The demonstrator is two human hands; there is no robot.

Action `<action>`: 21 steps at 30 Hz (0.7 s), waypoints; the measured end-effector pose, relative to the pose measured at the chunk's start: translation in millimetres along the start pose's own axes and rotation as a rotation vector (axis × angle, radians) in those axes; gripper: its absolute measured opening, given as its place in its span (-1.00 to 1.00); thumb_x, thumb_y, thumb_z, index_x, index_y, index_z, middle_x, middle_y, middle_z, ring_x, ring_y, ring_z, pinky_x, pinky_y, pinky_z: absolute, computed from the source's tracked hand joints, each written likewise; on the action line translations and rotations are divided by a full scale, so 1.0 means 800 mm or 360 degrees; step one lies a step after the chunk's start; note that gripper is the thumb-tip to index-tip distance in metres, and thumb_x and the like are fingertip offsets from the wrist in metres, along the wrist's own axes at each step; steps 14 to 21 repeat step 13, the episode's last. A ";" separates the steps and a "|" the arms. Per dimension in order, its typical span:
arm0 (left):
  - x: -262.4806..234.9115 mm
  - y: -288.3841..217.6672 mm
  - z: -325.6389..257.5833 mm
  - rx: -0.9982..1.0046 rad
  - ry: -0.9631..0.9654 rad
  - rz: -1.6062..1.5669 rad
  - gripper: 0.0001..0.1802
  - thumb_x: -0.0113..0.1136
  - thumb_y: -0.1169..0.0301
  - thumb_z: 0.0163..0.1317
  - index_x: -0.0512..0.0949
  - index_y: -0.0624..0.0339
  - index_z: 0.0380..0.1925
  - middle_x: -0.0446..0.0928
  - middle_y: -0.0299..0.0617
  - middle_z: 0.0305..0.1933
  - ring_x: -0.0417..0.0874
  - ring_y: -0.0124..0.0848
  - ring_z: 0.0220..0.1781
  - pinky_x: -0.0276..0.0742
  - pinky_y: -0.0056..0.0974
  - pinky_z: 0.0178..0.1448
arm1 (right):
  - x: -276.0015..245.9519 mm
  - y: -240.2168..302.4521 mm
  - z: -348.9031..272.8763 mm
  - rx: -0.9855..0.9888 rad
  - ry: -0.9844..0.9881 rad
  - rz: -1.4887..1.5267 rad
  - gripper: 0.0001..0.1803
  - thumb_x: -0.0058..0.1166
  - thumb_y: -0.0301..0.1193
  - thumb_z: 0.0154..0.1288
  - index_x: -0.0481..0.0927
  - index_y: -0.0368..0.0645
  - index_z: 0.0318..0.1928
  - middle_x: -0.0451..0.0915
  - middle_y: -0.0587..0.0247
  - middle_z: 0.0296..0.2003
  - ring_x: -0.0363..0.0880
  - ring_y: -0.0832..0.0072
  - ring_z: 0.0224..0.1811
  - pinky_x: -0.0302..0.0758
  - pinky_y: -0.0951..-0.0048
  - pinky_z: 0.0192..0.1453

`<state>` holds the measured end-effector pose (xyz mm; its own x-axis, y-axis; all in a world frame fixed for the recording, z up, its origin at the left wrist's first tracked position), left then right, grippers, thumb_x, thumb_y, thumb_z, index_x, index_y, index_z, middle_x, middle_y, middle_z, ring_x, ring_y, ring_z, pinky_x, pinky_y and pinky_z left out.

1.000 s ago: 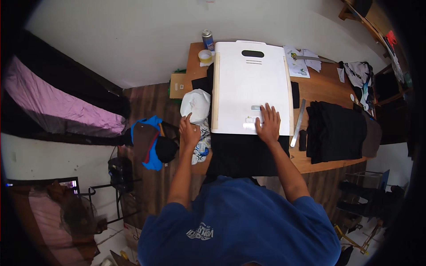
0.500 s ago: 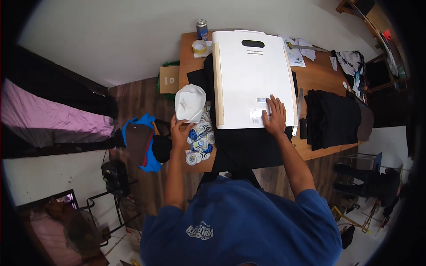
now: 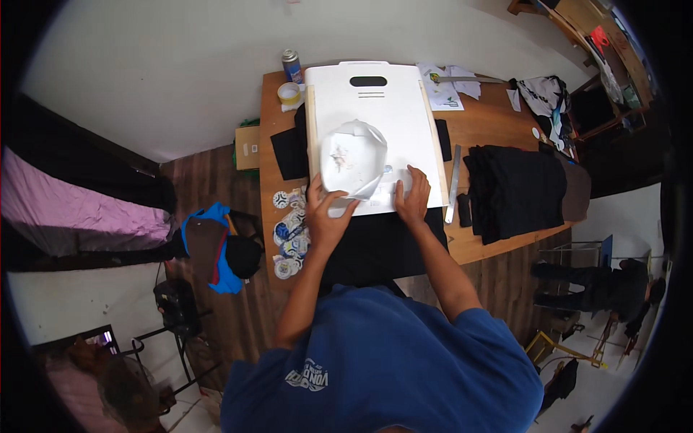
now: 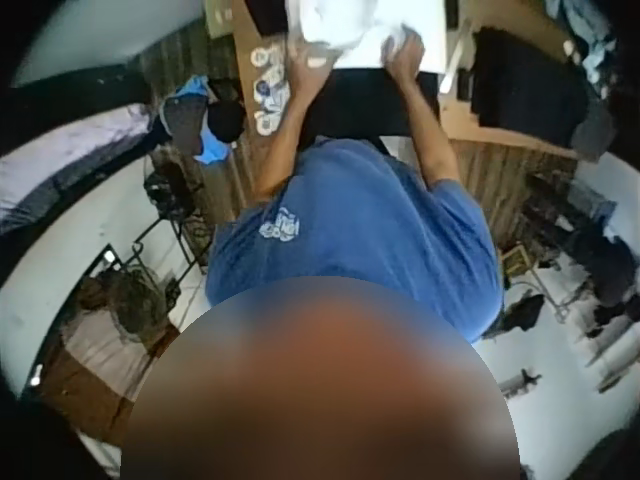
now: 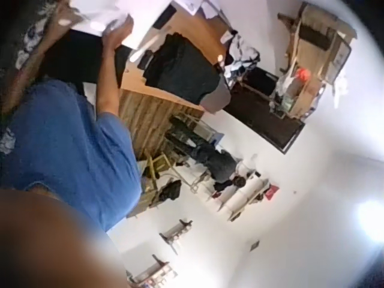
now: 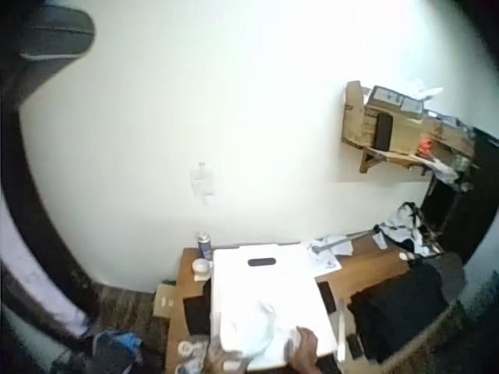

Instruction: Aligning a circular design on black t-shirts using a ruler and applying them with a heat press.

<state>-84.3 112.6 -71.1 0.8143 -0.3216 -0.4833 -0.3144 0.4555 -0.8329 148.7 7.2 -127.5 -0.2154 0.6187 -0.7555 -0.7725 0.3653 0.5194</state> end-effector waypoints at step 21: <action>0.106 -0.023 -0.046 -0.0171 0.0053 0.0520 -0.19 0.63 0.01 0.06 0.55 -0.05 0.32 0.20 0.02 0.60 0.36 0.01 0.51 0.23 0.13 0.48 | -0.013 -0.056 -0.013 0.0525 -0.0332 0.1067 -0.63 -0.10 -0.40 0.66 0.42 -0.32 0.33 0.55 -0.01 0.07 0.55 0.22 0.18 0.43 0.24 0.38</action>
Point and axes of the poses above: each hand's wrist, its own z-axis towards the middle knuckle, its own x-axis out of the palm, y = z × x, the point moved 5 cm from there along z, towards the middle knuckle
